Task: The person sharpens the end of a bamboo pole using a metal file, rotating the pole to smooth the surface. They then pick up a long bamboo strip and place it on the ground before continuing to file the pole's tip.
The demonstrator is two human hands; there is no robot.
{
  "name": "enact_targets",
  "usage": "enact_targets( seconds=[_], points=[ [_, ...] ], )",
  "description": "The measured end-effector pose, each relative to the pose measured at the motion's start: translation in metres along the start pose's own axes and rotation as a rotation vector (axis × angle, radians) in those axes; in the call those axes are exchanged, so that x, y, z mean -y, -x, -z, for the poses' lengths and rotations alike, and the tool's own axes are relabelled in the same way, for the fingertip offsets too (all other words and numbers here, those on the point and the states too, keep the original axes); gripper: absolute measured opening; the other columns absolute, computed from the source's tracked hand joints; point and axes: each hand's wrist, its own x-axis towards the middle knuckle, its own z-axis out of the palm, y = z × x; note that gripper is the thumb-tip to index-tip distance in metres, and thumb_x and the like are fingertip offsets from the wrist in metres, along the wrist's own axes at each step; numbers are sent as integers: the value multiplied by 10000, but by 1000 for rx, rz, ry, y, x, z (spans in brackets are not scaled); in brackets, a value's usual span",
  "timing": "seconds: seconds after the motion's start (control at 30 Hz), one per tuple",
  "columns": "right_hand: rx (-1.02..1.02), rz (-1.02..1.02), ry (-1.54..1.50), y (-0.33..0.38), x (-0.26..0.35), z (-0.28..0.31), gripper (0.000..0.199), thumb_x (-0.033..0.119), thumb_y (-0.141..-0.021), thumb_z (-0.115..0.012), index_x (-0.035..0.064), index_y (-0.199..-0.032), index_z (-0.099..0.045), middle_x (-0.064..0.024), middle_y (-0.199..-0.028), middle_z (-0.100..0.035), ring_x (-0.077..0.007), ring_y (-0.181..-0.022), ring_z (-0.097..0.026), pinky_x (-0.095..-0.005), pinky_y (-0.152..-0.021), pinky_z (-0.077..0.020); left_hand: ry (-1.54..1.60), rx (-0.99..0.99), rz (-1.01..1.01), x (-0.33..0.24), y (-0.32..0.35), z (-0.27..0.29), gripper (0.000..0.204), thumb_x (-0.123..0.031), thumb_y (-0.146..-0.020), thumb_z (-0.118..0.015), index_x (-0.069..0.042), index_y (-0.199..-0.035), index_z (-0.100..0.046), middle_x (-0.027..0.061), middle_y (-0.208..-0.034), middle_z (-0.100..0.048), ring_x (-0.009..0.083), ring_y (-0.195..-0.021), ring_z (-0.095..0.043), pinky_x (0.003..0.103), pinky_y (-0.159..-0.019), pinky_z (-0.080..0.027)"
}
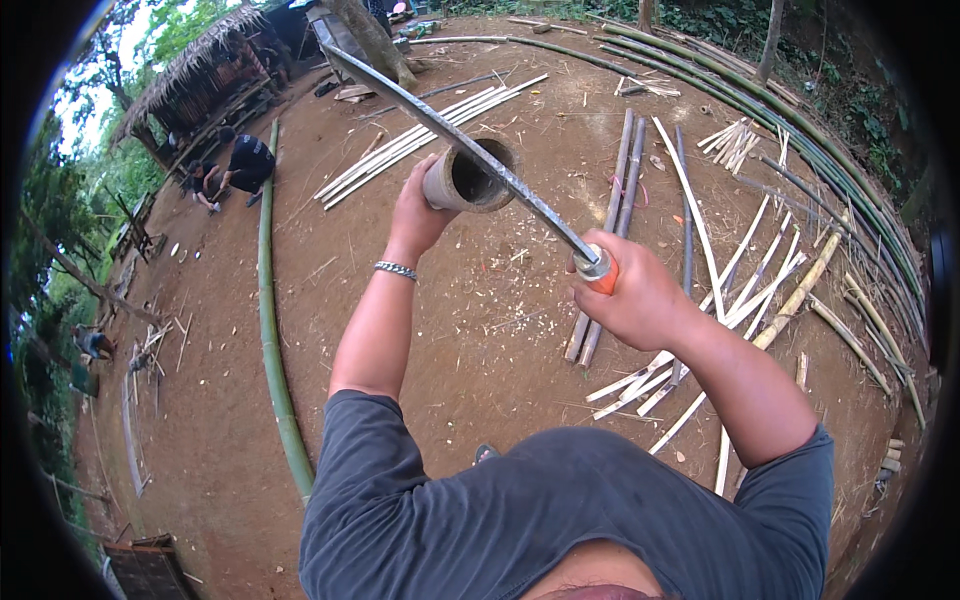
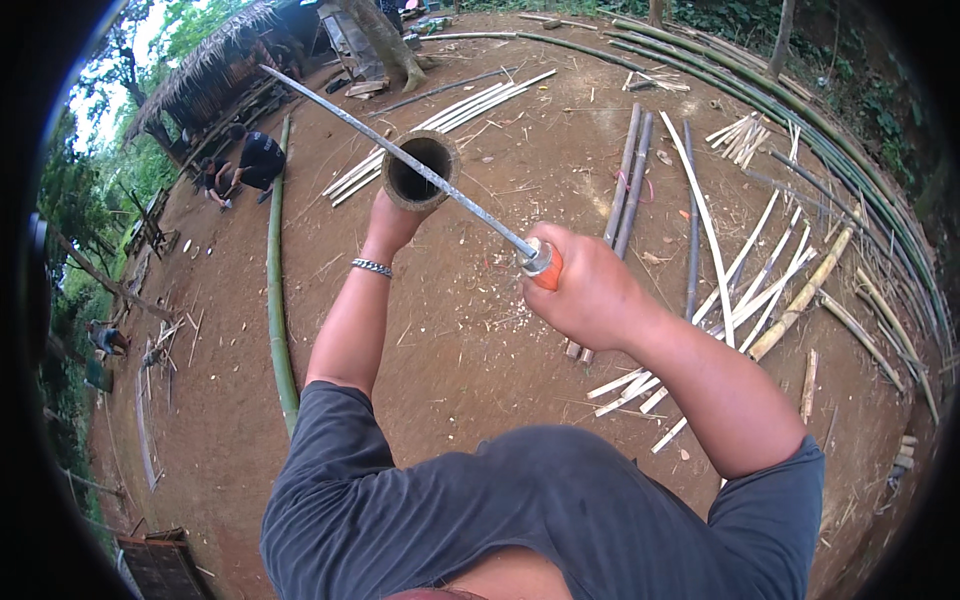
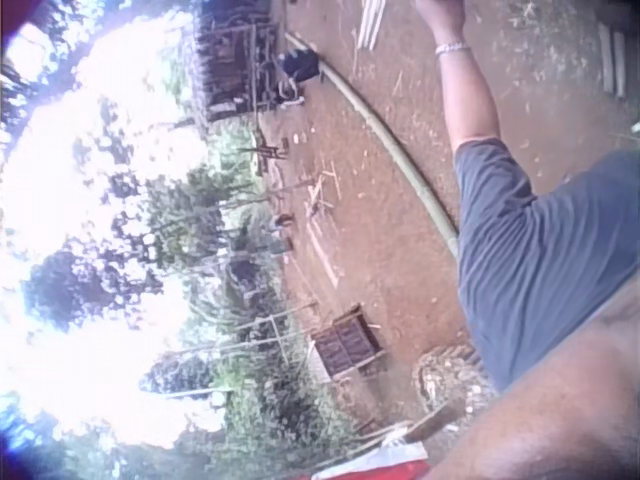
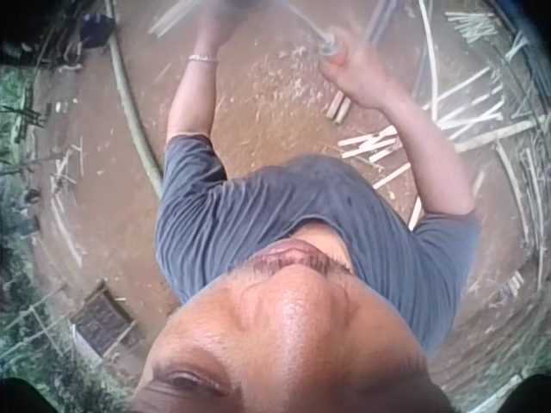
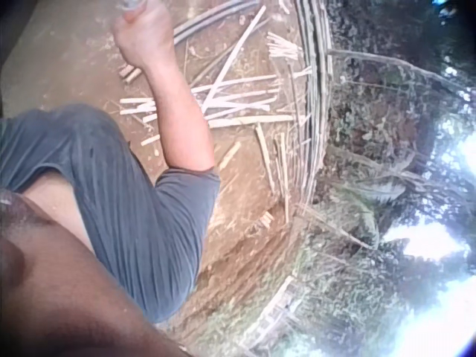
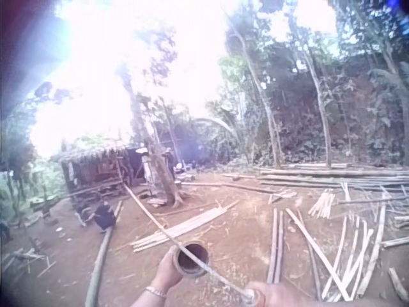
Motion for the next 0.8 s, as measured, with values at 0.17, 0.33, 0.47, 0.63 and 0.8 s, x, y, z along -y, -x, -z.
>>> enact_targets(
  seconds=[0.17, 0.33, 0.47, 0.63, 0.8],
  points=[
    [-10, 6, 9, -12, 0, 7, 224, 165, -825, -693, 45, -996, -612, -127, -844, -649, -283, -823, -673, -401, -781, -514, 260, -99, 115, -14, 0, 8, 705, -125, -721, -857, -53, -1345, -538, 160, -1400, -572, 325, -1290, -535, 419, -1054, -457],
    [-6, 56, 35, -20, 8, 12, 222, 165, -825, -682, 45, -999, -615, -126, -846, -651, -282, -824, -669, -396, -789, -513, 228, -372, 138, -37, 22, 19, 887, -15, -761, -690, 27, -1544, -275, 232, -1629, -252, 342, -1546, -175, 402, -1254, -201],
    [-17, 76, 68, -26, 7, 17, 207, 160, -833, -665, 40, -988, -599, -149, -835, -648, -324, -825, -660, -419, -783, -507, 352, -847, -373, -103, 1, 105, 821, 16, -801, -497, 80, -1554, -175, 272, -1636, -182, 354, -1553, -122, 449, -1283, -66],
    [-6, 90, 130, -34, 10, 27, 207, 175, -837, -669, 49, -985, -599, -126, -851, -639, -291, -823, -652, -391, -790, -507, -315, -939, -912, -159, -54, 275, 439, -21, -963, -433, 25, -1397, -471, 276, -1400, -505, 371, -1397, -431, 426, -1097, -413],
    [-74, 100, 73, -41, 9, 22, 182, 153, -834, -643, 34, -942, -558, -184, -829, -645, -388, -826, -648, -456, -765, -496, -535, 13, -810, -224, -88, 196, 833, -594, -1019, -293, 86, -1496, -355, 297, -1520, -408, 361, -1500, -287, 448, -1235, -183]
  ],
)
